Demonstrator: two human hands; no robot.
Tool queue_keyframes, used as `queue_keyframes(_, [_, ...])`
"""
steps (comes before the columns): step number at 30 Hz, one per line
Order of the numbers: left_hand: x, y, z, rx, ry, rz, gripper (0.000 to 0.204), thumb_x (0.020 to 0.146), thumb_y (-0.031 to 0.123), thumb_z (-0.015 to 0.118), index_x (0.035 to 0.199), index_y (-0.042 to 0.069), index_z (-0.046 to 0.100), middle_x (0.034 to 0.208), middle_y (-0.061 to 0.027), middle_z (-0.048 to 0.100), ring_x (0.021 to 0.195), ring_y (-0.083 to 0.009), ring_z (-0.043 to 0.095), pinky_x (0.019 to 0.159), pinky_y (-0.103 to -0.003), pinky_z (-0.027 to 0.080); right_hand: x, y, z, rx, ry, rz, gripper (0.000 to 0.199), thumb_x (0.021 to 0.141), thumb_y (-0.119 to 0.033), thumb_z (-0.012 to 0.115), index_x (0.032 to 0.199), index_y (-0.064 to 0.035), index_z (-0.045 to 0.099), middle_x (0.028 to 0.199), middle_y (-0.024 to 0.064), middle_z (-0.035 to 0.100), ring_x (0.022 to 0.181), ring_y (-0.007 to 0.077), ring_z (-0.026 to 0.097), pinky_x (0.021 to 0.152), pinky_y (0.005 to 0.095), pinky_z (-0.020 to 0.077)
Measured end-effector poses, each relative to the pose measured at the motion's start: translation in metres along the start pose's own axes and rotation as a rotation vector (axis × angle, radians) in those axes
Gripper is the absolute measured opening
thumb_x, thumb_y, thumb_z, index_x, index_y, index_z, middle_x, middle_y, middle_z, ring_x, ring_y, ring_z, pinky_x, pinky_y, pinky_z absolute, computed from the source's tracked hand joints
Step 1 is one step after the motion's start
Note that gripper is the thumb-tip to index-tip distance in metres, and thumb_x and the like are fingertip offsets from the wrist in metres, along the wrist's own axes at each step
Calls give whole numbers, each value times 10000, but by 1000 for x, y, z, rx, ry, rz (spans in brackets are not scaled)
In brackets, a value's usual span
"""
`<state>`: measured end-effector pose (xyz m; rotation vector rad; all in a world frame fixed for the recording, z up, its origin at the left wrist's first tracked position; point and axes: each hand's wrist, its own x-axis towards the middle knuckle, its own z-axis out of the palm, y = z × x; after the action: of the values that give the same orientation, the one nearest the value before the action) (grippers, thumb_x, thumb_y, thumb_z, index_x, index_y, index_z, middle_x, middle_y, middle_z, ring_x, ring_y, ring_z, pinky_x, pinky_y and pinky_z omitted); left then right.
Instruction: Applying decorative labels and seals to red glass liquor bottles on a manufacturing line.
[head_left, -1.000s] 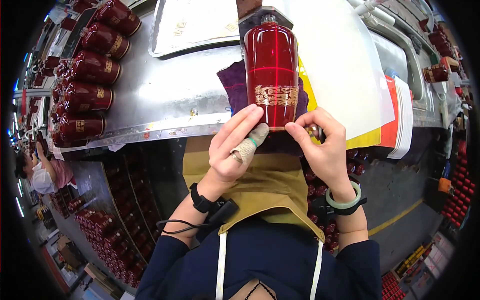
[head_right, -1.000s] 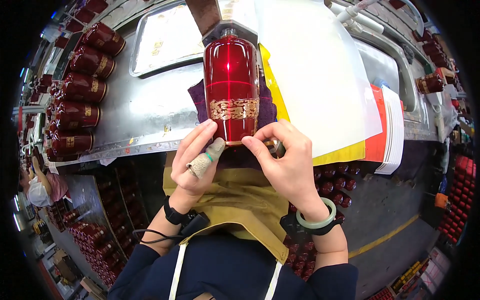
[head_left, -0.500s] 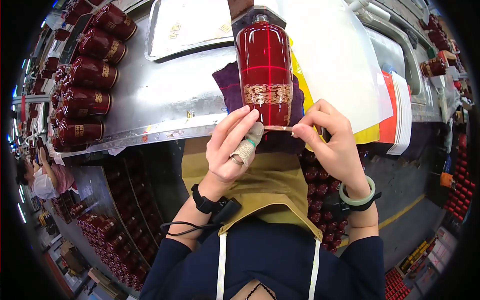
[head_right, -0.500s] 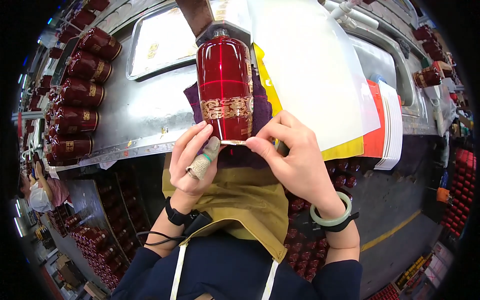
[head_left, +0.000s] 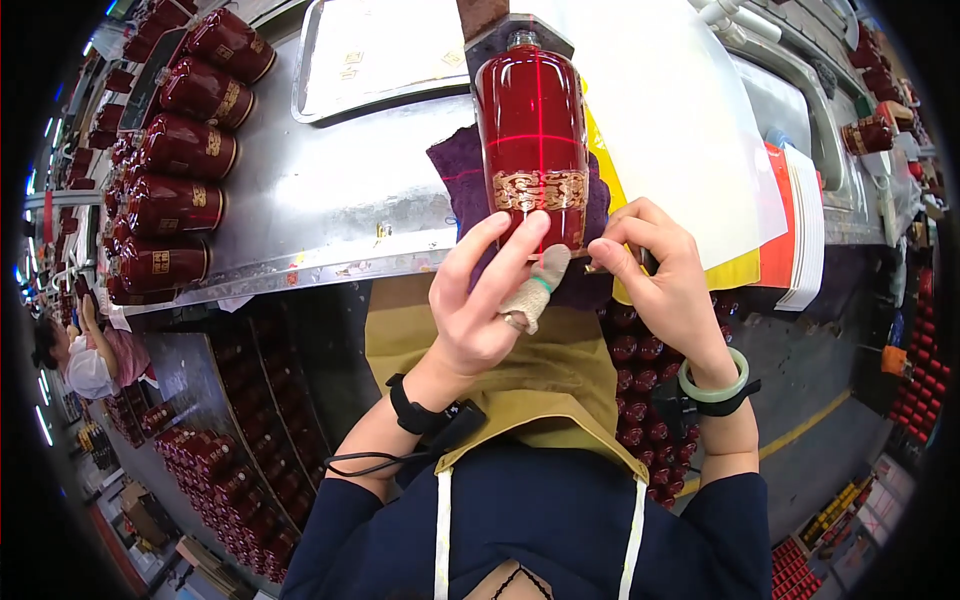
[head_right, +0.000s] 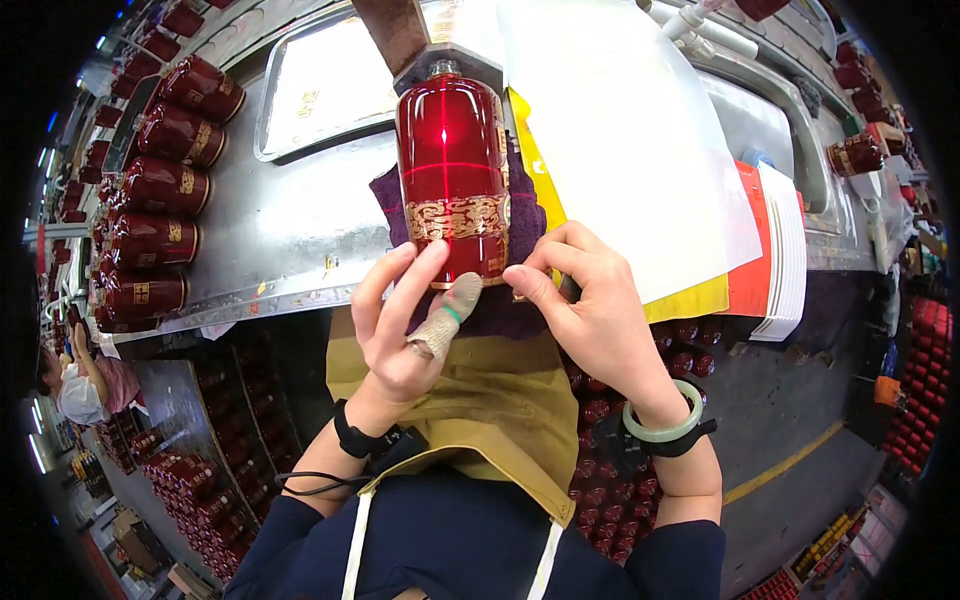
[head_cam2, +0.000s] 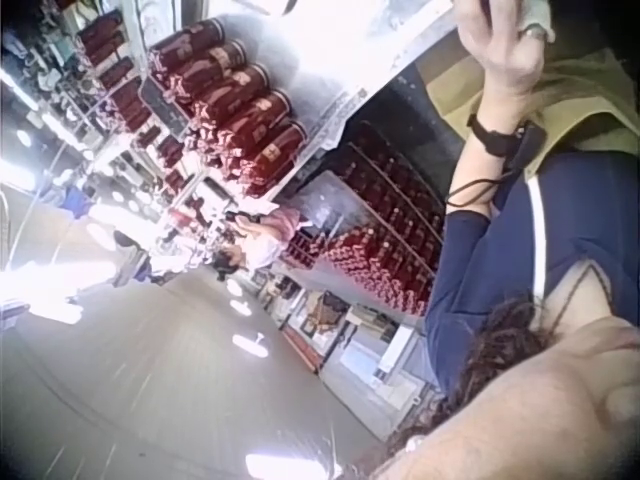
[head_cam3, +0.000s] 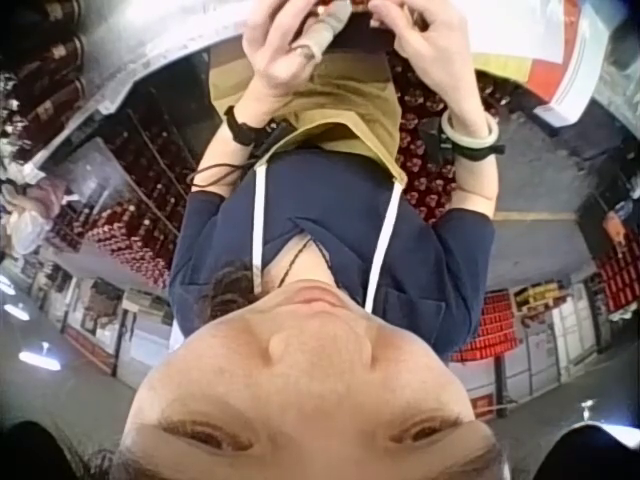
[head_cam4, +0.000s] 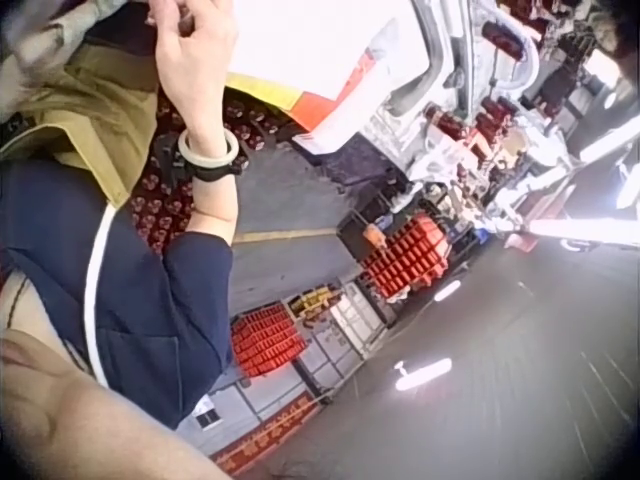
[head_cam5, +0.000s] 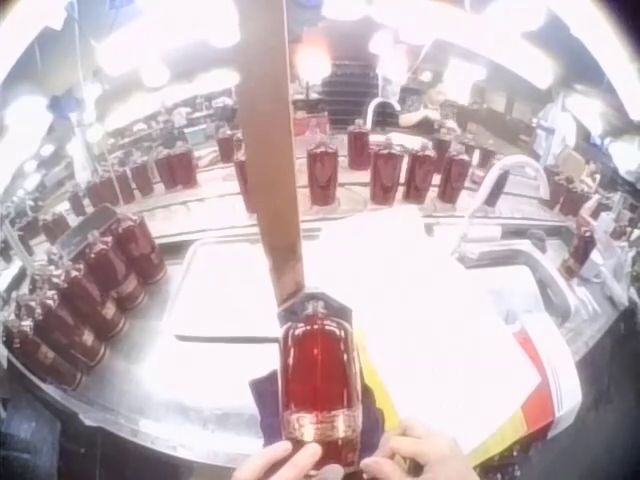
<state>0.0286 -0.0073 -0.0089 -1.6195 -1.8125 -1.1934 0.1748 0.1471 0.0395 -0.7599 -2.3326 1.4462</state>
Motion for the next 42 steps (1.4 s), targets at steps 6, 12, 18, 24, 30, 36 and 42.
queue_keyframes(6, [-1,-5,0,-99,100,-158,140,773,-74,827,870,-33,735,1103,-141,767,1043,-334,727,798,-372,643,0,-3,0,-10,-3,-50,213,946,-165,760,864,18,688,883,95,637,739,199,585,651,324,455])
queue_keyframes(12, [-12,-10,3,-77,104,-142,198,777,-90,808,964,-72,747,1118,-150,767,1036,-351,743,815,-381,642,-1,-9,-3,15,-11,-52,195,938,-130,763,860,24,672,892,92,646,754,204,595,661,325,455])
queue_keyframes(18, [-13,-10,-3,-86,45,-78,251,769,-80,790,1014,-88,737,1141,-153,765,1069,-337,725,797,-373,641,-2,-8,-6,36,-7,-26,185,937,-120,761,858,23,674,894,92,646,752,201,591,659,323,452])
queue_keyframes(24, [-9,-6,-2,-76,46,-61,240,776,-87,811,1005,-86,740,1146,-190,753,1041,-357,717,831,-403,642,-1,-7,-6,32,-3,-6,175,935,-115,759,863,22,677,899,91,644,748,199,586,672,321,452])
queue_keyframes(30, [-3,-6,2,-111,92,-107,211,713,-59,854,895,-35,750,1113,-124,768,1020,-328,722,750,-367,632,-2,-17,-3,114,15,-138,156,926,-95,758,861,20,675,867,86,655,746,199,587,673,325,449])
queue_keyframes(36, [-5,-8,-2,-102,113,-143,386,697,-43,898,1056,-41,756,1104,-143,761,991,-318,740,810,-380,636,-1,-23,-5,7,7,-74,177,914,-113,779,843,8,671,771,93,634,703,218,575,655,337,442])
queue_keyframes(42, [-9,-10,2,-88,99,-87,146,765,-87,808,889,-60,734,1097,-145,772,1036,-332,735,787,-380,647,0,-14,-8,-100,31,-55,200,906,-147,797,840,0,678,727,99,582,652,233,529,605,363,417])
